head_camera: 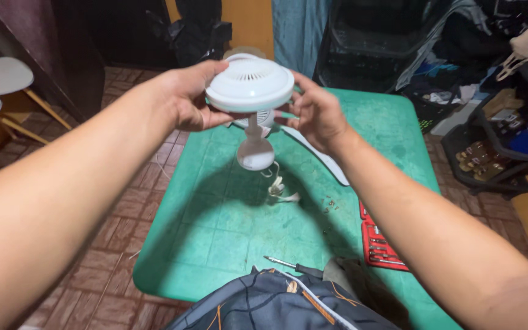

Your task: The person disassembles a small white desk fan on a green table, separating the front grille and rear cover from the motor housing and setting the blade guard aside. They handle the fan body, align the covers, and work on fasteners near the base with a screwdriver from a red socket kit.

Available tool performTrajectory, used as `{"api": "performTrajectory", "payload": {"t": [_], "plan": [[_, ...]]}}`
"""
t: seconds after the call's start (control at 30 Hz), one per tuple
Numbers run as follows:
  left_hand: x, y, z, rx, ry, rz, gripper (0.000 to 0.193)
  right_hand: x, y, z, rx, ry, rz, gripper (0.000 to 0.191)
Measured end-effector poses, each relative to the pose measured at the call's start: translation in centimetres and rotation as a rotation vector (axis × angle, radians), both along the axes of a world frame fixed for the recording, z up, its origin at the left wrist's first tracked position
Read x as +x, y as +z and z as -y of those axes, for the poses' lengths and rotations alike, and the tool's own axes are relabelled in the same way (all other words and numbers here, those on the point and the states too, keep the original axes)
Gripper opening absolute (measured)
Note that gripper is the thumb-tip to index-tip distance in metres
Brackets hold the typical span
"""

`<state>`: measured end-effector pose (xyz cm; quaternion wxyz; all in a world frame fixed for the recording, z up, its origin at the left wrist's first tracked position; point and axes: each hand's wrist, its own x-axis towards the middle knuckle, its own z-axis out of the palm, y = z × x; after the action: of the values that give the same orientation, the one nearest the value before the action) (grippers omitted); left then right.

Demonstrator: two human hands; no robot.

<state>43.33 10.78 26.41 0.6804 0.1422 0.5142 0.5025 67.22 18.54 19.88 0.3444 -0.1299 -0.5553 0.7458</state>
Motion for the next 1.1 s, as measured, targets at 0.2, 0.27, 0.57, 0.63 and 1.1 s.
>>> {"api": "performTrajectory", "payload": {"t": [0.2,0.27,0.57,0.63,1.1], "plan": [[1.5,5.7,-1.0,0.105,-0.142,-0.038,0.046,2.9,5.2,0.8,-0.007,0.060,-0.053,0.069],[1.9,7.4,-1.2,0.129,-0.184,-0.048,0.047,3.4,6.4,1.2,0.023,0.071,-0.046,0.067],[0.1,13.3,-0.7,0.170,-0.112,-0.068,0.048,1.2,13.4,1.1,0.099,-0.046,-0.068,0.081],[-1.7,15.1,-0.7,0.188,-0.119,-0.079,0.046,0.3,16.0,0.5,0.162,-0.093,-0.036,0.086],[-6.7,29.9,3.5,0.307,-0.218,-0.160,0.035,-5.3,30.9,6.6,0.638,-0.155,0.072,0.106]]}}
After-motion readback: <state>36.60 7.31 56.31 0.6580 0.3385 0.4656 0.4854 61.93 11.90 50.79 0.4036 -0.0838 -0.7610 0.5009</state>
